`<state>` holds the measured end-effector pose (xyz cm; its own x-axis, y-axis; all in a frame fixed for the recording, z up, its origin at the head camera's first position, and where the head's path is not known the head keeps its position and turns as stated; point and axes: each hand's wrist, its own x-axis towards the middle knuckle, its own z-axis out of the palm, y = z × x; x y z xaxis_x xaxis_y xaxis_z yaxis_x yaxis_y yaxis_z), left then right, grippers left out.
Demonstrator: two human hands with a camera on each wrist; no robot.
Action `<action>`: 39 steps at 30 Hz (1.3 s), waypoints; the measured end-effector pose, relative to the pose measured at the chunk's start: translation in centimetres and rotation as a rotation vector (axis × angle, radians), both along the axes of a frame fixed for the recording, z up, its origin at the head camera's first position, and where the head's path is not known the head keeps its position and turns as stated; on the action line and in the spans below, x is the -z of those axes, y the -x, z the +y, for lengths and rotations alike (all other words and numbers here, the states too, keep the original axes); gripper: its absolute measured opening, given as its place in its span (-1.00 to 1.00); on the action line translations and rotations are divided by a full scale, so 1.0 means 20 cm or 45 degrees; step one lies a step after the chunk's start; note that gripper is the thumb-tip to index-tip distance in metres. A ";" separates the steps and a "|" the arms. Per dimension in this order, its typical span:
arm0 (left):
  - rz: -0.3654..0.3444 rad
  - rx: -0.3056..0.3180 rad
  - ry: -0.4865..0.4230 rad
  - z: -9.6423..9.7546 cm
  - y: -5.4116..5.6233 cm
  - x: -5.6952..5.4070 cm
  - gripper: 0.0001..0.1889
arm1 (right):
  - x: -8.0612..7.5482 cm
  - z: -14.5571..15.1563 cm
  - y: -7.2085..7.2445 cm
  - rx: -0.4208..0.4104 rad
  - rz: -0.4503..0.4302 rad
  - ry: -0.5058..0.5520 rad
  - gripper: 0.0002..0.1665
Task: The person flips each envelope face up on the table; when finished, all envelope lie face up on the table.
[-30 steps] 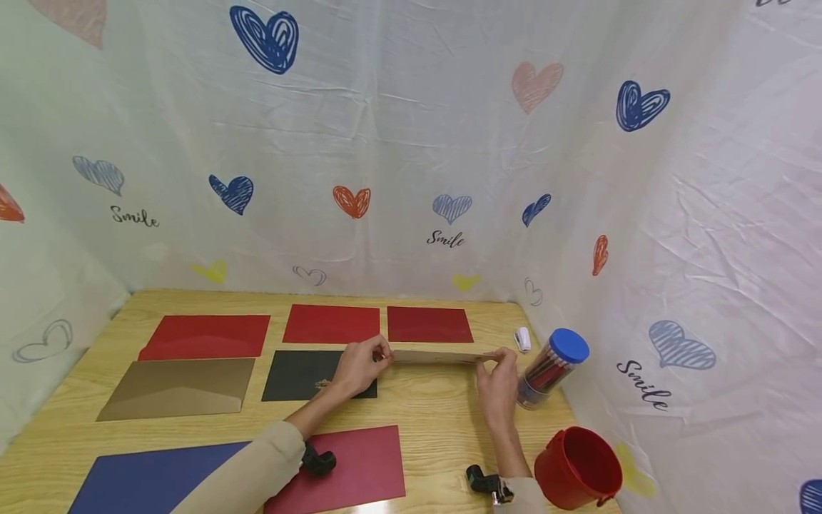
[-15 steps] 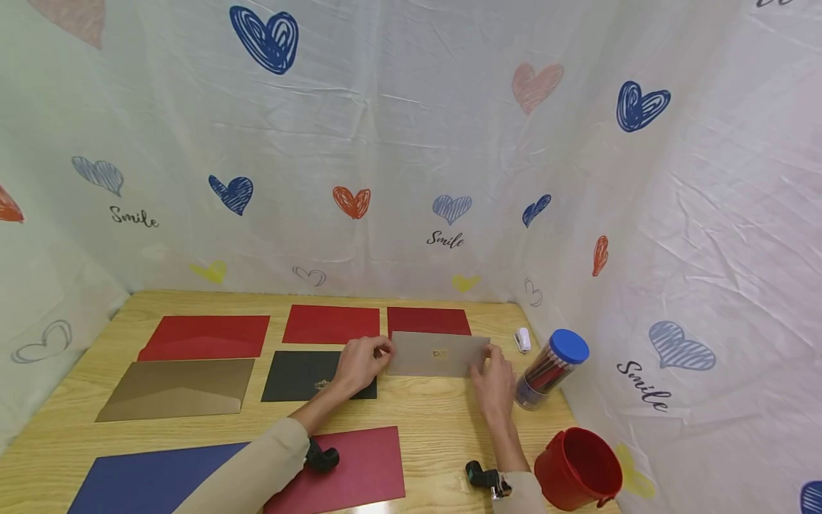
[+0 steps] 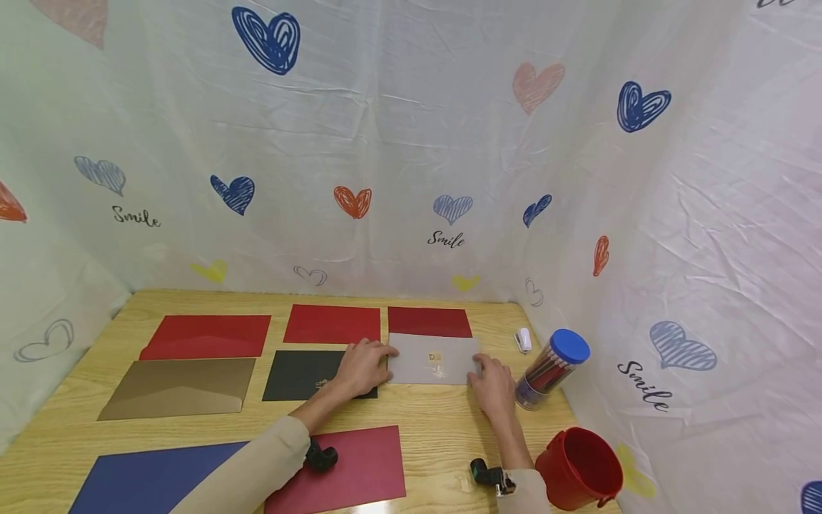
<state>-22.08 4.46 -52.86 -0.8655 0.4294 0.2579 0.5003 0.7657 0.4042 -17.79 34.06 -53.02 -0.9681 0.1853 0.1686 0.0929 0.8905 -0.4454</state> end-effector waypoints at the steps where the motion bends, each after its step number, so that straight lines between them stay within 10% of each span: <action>1: -0.012 -0.001 0.007 0.00 0.00 0.00 -0.62 | 0.00 0.00 0.00 -0.003 -0.013 -0.001 -0.54; 39: -0.103 0.067 0.047 -0.02 -0.06 -0.03 -0.69 | -0.02 0.02 -0.03 -0.075 -0.069 -0.086 -0.69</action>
<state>-20.87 3.98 -52.17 -0.8589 0.4827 0.1712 0.5071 0.7544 0.4168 -17.10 34.40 -52.64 -0.9850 0.1178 0.1258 0.0617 0.9228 -0.3802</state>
